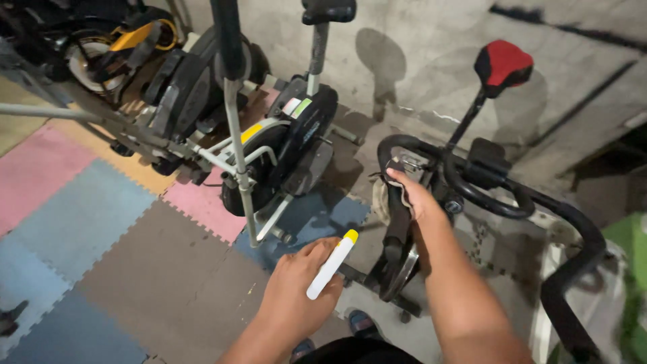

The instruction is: Cleaning and wiping down various gym machines using a spray bottle and a cloth.

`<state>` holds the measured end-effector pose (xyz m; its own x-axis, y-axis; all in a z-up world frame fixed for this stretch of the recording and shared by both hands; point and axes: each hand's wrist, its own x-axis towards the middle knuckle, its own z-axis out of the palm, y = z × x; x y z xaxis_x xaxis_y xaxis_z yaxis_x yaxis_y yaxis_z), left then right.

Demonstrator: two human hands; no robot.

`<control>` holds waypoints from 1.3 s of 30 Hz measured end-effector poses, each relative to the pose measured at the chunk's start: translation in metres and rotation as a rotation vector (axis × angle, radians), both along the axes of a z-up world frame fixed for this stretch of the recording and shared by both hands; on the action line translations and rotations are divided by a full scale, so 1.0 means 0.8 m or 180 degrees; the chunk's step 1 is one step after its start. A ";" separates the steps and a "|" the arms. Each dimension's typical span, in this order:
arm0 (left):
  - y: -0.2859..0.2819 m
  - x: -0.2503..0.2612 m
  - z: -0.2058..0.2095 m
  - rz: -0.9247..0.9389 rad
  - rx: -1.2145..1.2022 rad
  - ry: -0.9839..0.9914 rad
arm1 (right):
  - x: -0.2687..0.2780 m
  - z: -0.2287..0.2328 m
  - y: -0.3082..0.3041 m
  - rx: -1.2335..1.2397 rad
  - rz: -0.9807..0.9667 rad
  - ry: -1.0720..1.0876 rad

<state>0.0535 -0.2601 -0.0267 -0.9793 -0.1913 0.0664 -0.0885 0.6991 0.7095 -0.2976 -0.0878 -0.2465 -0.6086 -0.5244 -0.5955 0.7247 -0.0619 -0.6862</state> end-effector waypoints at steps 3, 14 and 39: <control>0.001 0.002 0.005 -0.0145 -0.0030 0.0041 | 0.030 -0.035 0.014 -0.1755 -0.0043 -0.0478; 0.007 0.001 0.014 -0.0335 0.0093 0.0684 | 0.169 0.072 0.006 -0.2187 -0.1277 -0.1117; -0.027 -0.005 0.028 -0.0116 0.0453 0.0856 | 0.245 0.255 -0.011 0.2189 0.1131 0.2702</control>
